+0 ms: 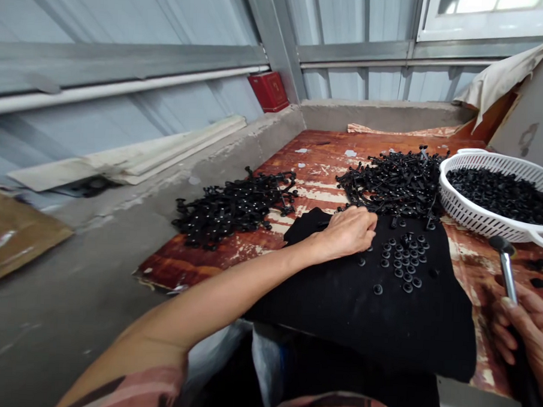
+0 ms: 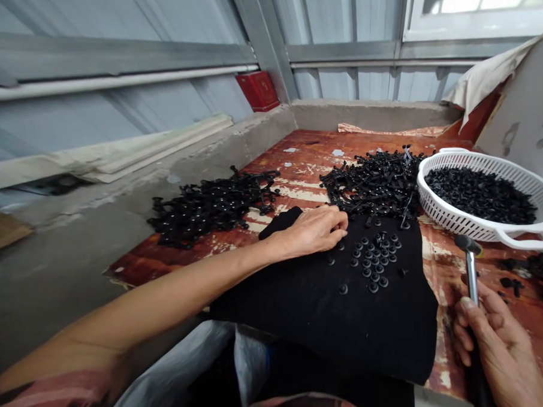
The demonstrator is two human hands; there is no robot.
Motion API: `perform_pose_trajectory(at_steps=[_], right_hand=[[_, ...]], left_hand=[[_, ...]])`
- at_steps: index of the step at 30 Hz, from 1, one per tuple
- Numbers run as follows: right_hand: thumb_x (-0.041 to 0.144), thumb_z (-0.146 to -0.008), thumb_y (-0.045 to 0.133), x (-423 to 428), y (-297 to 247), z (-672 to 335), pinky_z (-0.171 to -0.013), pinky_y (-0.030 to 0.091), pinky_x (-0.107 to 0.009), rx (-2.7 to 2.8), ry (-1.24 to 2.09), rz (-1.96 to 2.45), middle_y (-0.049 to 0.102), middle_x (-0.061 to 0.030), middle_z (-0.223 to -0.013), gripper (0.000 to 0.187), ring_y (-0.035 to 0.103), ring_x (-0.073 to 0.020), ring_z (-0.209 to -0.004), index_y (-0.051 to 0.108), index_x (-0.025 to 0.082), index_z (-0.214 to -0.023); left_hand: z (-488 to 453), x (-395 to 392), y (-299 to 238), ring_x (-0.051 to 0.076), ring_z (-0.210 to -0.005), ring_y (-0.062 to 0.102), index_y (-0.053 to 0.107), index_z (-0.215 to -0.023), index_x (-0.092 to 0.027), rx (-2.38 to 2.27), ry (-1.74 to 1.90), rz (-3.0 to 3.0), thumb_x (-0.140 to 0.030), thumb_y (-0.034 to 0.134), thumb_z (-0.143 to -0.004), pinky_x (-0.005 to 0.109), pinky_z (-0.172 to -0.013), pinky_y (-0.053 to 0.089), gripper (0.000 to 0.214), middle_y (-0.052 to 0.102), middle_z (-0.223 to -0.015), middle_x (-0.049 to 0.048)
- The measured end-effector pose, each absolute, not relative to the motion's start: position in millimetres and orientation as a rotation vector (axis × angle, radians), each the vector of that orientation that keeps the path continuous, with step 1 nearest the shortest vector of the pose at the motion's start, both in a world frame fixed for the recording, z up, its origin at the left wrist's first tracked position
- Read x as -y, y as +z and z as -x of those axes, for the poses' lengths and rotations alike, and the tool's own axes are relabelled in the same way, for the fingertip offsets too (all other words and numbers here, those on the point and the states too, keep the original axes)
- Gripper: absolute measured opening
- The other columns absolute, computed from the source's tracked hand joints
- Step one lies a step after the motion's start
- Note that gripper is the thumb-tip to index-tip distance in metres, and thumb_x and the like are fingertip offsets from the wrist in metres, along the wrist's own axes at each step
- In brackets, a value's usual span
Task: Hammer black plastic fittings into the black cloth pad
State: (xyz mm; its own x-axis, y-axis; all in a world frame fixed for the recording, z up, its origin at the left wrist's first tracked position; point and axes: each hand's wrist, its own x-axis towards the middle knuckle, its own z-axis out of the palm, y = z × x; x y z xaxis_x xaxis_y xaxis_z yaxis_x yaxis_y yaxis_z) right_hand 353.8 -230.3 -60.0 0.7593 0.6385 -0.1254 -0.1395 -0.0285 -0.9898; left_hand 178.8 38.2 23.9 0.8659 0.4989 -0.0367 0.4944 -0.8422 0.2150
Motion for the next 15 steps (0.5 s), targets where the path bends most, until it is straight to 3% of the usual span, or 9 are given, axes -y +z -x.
perform_pose_trajectory(at_steps=[3,7,15], right_hand=[[0.043,-0.071,0.080,228,-53,-350,-0.029,0.036,-0.018,0.418,0.640,1.487,0.047,0.0057,-0.059,0.044,0.039,-0.0087,-0.039,0.064,0.025,-0.108],[0.045,-0.070,0.080,228,-45,-345,-0.031,0.036,-0.018,0.434,0.647,1.486,0.046,0.0068,-0.056,0.044,0.040,-0.0088,-0.039,0.062,0.024,-0.104],[0.048,-0.069,0.080,225,-44,-344,-0.031,0.034,-0.016,0.447,0.641,1.494,0.044,0.0076,-0.053,0.047,0.038,-0.0084,-0.038,0.061,0.023,-0.104]], left_hand=[[-194,-30,26,0.021,-0.093,0.053,0.063,-0.091,-0.019,-0.595,0.180,-2.937,-0.020,0.043,-0.090,0.032,-0.075,0.043,0.020,0.061,-0.096,0.0064],[-213,-19,25,0.020,-0.096,0.050,0.062,-0.098,-0.022,-0.241,0.130,-3.060,-0.012,0.041,-0.089,0.030,-0.065,0.039,0.025,0.059,-0.101,0.0061],[-227,-24,30,0.020,-0.089,0.049,0.058,-0.085,-0.019,-0.035,-0.121,-3.154,-0.008,0.045,-0.086,0.032,-0.058,0.030,0.017,0.060,-0.096,0.0057]])
